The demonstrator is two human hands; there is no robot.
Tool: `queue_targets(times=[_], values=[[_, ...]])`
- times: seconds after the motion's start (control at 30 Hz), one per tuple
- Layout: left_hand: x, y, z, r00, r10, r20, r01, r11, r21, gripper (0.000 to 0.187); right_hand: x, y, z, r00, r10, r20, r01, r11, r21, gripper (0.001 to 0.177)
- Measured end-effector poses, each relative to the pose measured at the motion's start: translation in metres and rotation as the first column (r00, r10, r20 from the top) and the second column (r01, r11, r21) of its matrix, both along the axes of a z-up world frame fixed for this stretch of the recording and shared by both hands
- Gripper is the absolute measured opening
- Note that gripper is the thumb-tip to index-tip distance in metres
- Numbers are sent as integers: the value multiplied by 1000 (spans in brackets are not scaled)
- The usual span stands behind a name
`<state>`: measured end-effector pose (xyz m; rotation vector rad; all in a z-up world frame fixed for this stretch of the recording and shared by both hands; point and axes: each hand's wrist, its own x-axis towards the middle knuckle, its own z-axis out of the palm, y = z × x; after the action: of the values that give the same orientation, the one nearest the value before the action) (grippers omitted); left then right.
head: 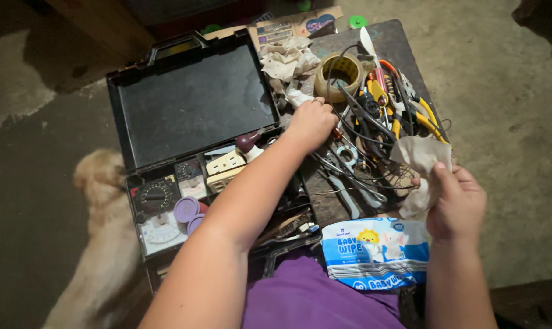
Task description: The person organizes various tools and hardware items into a black toolbox. They wipe items with a cloth, pick up tools like pliers and screwdrivers, and place them into the case compartments.
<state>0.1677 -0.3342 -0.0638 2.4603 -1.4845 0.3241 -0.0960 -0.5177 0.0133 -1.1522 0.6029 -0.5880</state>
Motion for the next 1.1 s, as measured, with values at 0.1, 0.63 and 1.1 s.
queue_targets(times=[0.1,0.63,1.1], values=[[1,6,13,994,-100,43,99,995,29,12,-3,-5,-6,1000,-9,28,9,1000,0,9],[-97,142,136,985,157,-73,-170,956,-240,5,87,138,53,844,184,-504,-471,-197,-860,16],[-129,177,100,417,-180,-891,-713,544,-443,19,83,153,18,767,630,-123,-640,735,-226,25]])
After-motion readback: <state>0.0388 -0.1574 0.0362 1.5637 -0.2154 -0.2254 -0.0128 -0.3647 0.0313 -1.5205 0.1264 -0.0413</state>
